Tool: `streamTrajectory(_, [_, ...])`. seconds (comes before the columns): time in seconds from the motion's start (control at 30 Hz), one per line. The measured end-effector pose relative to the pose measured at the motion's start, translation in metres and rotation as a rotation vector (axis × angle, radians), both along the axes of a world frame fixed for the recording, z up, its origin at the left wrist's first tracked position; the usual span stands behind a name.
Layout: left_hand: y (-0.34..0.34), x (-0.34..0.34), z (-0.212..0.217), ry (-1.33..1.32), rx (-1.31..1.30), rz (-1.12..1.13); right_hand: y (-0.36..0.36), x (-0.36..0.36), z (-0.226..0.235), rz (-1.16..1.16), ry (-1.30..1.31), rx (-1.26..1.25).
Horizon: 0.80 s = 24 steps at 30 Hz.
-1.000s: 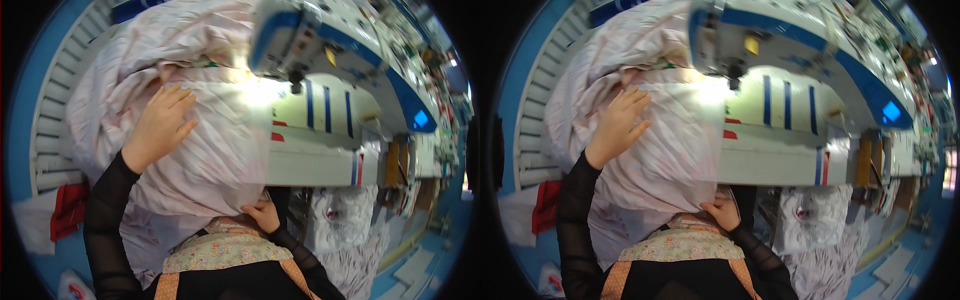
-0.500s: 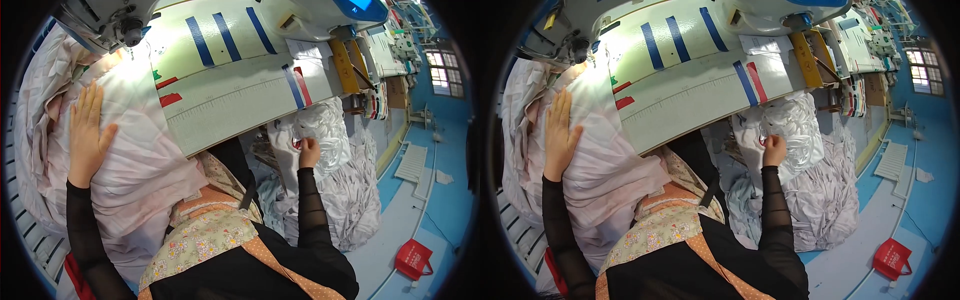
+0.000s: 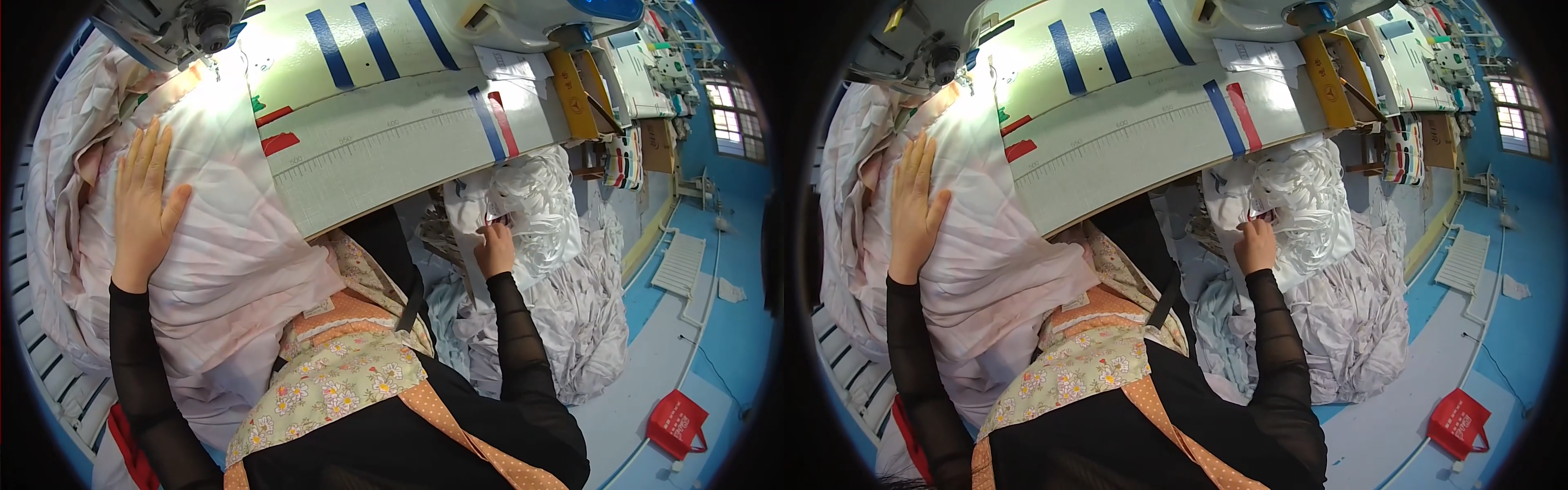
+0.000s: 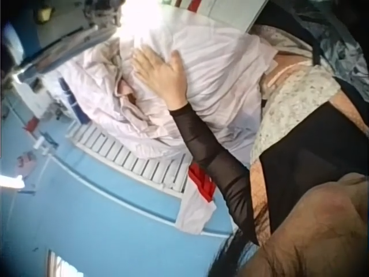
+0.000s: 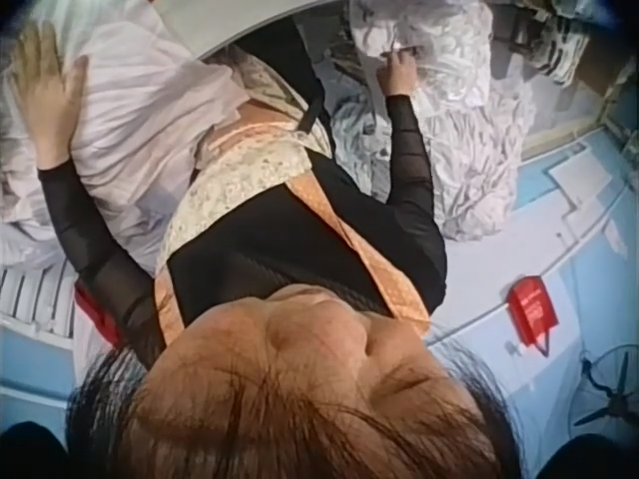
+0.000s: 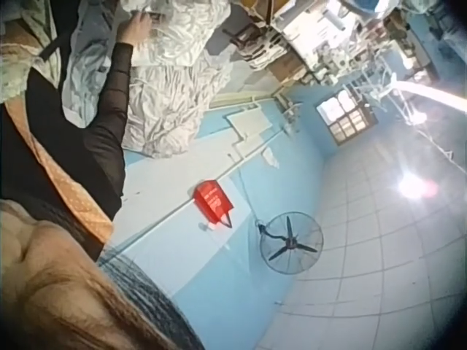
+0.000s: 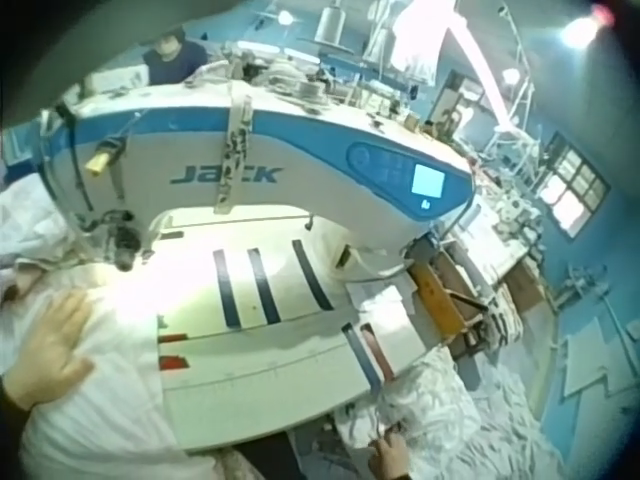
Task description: Use an industrial sewing machine to hem and join large sections of fabric for pillow production.
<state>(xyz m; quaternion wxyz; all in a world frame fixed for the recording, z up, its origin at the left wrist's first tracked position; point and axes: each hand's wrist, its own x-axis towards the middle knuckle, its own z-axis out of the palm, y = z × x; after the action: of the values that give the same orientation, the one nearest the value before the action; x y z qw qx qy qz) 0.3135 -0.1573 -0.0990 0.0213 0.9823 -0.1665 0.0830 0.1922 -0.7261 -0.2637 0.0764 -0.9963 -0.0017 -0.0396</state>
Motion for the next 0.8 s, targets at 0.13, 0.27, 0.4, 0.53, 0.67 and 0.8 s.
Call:
streamTrajectory(0.13, [-0.001, 0.002, 0.001, -0.014, 0.001, -0.009, -0.013, -0.017, -0.005, 0.083, 0.144, -0.085])
streamTrajectory(0.27, [0.0, 0.003, 0.0, -0.017, -0.015, -0.013, -0.022, -0.01, -0.002, 0.069, 0.156, -0.102])
streamTrajectory(0.4, [-0.009, -0.005, 0.015, -0.036, 0.007, -0.01, -0.008, 0.01, 0.033, 0.024, 0.177, 0.156])
streamTrajectory(0.53, [-0.073, -0.031, 0.034, -0.056, -0.489, -0.344, 0.04, 0.036, 0.13, -0.155, 0.457, 0.652])
streamTrajectory(0.67, [-0.183, -0.057, 0.031, 0.5, -1.048, -0.545, 0.085, 0.052, 0.195, 0.013, 0.48, 0.889])
streamTrajectory(0.8, [-0.242, -0.07, -0.031, 0.796, -1.371, -0.565, 0.111, 0.056, 0.242, 0.277, 0.417, 0.958])
